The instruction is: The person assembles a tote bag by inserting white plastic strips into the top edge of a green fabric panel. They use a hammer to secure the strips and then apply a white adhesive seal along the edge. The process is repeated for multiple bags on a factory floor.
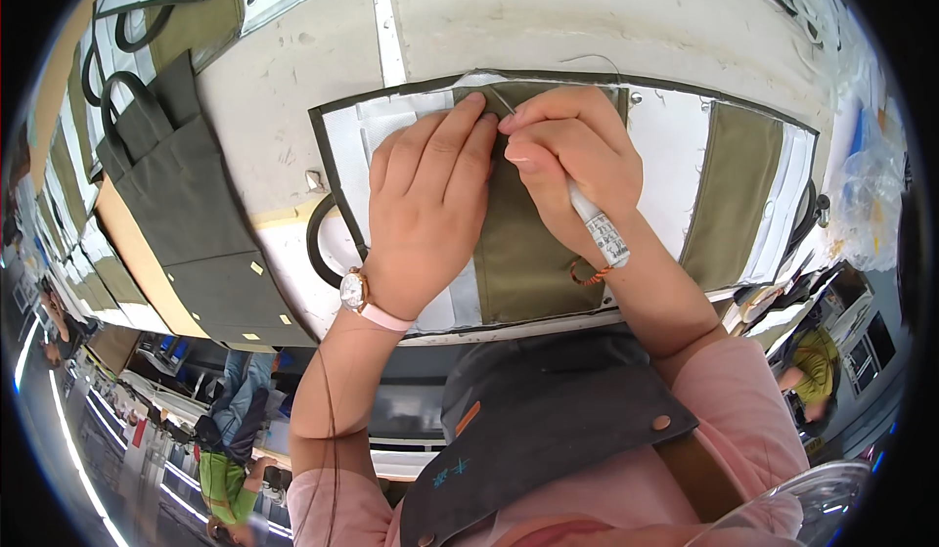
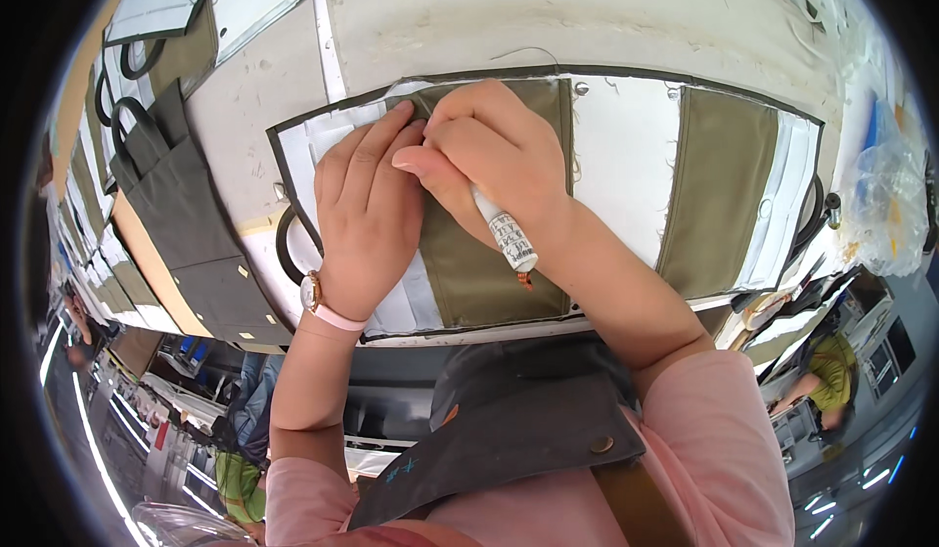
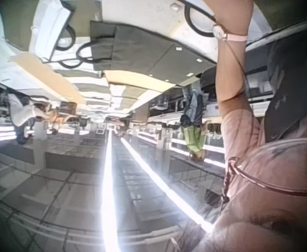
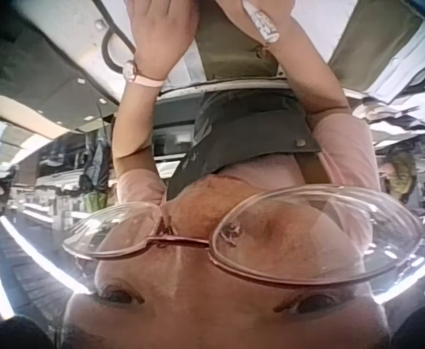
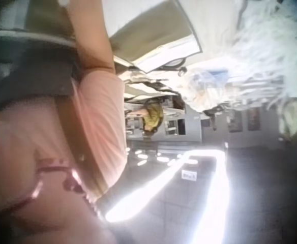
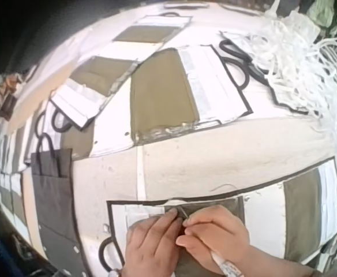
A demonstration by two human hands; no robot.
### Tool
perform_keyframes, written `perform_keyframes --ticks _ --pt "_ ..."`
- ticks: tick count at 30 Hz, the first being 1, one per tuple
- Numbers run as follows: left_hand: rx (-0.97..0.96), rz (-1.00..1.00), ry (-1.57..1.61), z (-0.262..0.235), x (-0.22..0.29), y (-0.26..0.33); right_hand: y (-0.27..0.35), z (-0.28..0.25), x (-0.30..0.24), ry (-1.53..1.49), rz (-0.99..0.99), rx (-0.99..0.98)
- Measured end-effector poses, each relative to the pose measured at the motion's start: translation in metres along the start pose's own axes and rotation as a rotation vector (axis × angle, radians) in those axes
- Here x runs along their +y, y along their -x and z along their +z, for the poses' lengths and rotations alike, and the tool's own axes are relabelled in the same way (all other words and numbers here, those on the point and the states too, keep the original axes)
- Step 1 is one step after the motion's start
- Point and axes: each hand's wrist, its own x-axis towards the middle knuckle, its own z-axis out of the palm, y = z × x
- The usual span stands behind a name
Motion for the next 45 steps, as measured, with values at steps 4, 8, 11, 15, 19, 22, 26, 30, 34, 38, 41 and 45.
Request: perform_keyframes --ticks 4,8,11,15,19,22,26,30,34,38,41,45 --pt "-0.006 -0.010 -0.019 0.002 0.000 0.000 -0.005 0.005 0.000 -0.068 0.091 0.050" --pt "-0.035 0.003 -0.051 0.001 0.000 0.000 -0.005 0.000 -0.001 -0.215 0.349 0.040" --pt "-0.024 -0.003 -0.074 0.003 0.002 0.000 -0.004 -0.002 0.002 -0.210 0.331 0.032" --pt "-0.010 -0.002 -0.059 0.004 0.002 -0.002 -0.001 0.000 0.005 -0.312 0.282 0.064" --pt "0.025 -0.041 0.024 0.005 -0.001 -0.009 -0.001 -0.001 0.005 -0.403 0.281 0.071" --pt "0.104 -0.184 0.113 0.005 0.001 -0.019 -0.002 -0.006 0.005 -0.492 0.361 0.055" --pt "0.199 -0.268 0.104 0.011 -0.001 -0.025 -0.001 -0.013 0.008 -0.491 0.375 0.079" --pt "0.188 -0.214 0.026 0.009 -0.003 -0.030 -0.003 -0.008 0.008 -0.449 0.334 0.152" --pt "0.196 -0.169 -0.038 0.009 -0.006 -0.032 -0.004 -0.012 0.010 -0.380 0.322 0.015" --pt "0.176 -0.127 -0.061 0.007 -0.009 -0.031 -0.005 -0.011 0.007 -0.242 0.366 0.003" --pt "0.196 -0.108 -0.047 0.009 -0.011 -0.032 -0.007 -0.008 0.005 -0.239 0.365 0.060" --pt "0.165 -0.089 -0.031 0.007 -0.014 -0.030 -0.006 -0.007 0.005 -0.213 0.354 0.066"
